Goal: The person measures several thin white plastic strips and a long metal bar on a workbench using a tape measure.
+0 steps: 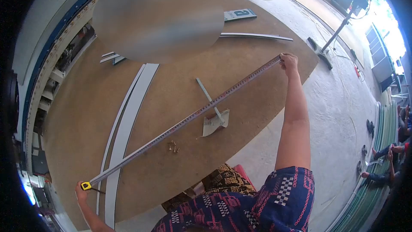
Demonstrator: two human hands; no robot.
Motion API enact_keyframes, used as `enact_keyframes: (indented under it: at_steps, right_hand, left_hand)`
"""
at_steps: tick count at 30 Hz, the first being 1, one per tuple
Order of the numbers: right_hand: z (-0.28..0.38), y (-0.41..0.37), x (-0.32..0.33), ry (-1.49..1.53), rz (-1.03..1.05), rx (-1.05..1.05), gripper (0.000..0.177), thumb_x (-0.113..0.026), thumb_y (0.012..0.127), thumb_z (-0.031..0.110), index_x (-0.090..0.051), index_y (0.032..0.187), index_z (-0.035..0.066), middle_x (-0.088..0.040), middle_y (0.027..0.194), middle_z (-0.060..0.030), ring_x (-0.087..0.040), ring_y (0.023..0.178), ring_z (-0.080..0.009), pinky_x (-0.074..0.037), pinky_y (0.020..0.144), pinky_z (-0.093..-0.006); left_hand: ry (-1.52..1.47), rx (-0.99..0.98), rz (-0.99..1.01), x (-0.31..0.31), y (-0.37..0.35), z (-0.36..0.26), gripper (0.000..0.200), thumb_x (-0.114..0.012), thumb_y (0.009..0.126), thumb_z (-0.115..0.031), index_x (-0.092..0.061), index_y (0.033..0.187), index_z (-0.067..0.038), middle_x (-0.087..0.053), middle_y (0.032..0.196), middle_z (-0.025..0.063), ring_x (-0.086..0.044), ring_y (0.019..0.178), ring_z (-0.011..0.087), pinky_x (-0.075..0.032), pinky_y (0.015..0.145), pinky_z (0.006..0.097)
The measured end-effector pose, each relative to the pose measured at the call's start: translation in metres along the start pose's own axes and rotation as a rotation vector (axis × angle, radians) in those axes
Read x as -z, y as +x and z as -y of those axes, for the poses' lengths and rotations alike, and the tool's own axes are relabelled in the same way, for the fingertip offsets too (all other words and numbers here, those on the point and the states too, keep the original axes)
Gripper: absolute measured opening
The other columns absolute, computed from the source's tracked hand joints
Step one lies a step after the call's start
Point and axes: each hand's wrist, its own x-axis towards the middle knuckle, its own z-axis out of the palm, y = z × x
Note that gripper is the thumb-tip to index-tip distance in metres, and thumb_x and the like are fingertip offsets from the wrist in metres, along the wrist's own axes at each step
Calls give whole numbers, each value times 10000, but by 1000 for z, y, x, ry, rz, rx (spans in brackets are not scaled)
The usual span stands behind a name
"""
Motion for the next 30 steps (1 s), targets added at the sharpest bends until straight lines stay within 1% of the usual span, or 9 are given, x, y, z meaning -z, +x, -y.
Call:
enact_keyframes:
  at_steps: [9,17,19,20,21,24,28,29,30]
  right_hand:
    - [25,-18,13,-468,-63,165,210,-624,789,208,-664,916,46,-573,636,-40,-517,485,-107,-369,403,-240]
    - [3,-9,22,-253,18,181,209,-617,785,234,-631,885,51,-565,686,-30,-504,512,-113,-354,416,-250]
    - [2,-6,30,-200,71,188,199,-613,790,243,-632,887,71,-556,681,-15,-512,532,-108,-362,421,-253]
    - [-5,1,38,-166,116,205,194,-609,796,248,-635,895,83,-553,680,-7,-521,547,-105,-371,425,-254]
    - [2,-10,39,-207,28,177,227,-603,803,283,-640,934,102,-578,722,-7,-539,579,-107,-401,443,-251]
    - [-50,56,94,-219,248,435,399,-517,853,386,-592,1109,89,-619,936,-54,-582,801,-152,-472,637,-290]
    - [-105,200,138,374,305,-6,505,-365,913,326,-353,1353,79,-478,1287,-131,-474,1168,-252,-346,954,-378]
    - [-113,198,137,127,287,320,398,-402,911,330,-508,1194,71,-591,1062,-106,-567,952,-210,-419,814,-329]
    - [-97,195,131,-139,270,348,297,-430,907,328,-539,1032,81,-570,911,-73,-539,814,-170,-407,710,-296]
  left_hand:
    - [153,-5,9,5,-29,-12,413,-713,533,55,-518,887,-28,-570,754,67,-549,724,147,-470,667,307]
    - [83,40,-82,5,-52,-39,366,-694,557,59,-495,851,-29,-545,767,61,-514,696,160,-455,666,308]
    - [117,-89,-52,4,-44,-9,386,-702,563,53,-484,872,-25,-540,842,77,-505,744,179,-446,705,312]
    - [128,-14,-51,4,-50,-22,520,-755,546,21,-510,1002,-27,-558,996,114,-541,886,232,-438,807,329]
    - [99,-213,-206,-14,-33,44,694,-795,539,-23,-487,1161,-39,-555,1112,150,-542,1017,288,-427,889,354]
    - [-22,-71,-223,-2,-63,-28,635,-772,593,-80,-518,1175,-66,-570,1123,139,-541,1052,282,-427,897,353]
    - [72,-48,-234,19,-74,-49,478,-747,625,-67,-557,1059,-125,-614,990,127,-587,932,294,-465,797,367]
    - [84,6,-202,23,-74,-46,462,-744,627,-62,-555,1043,-128,-615,982,123,-587,926,293,-467,790,364]
    - [88,42,-165,28,-76,-52,446,-742,630,-58,-554,1027,-130,-616,975,119,-587,919,293,-469,783,361]
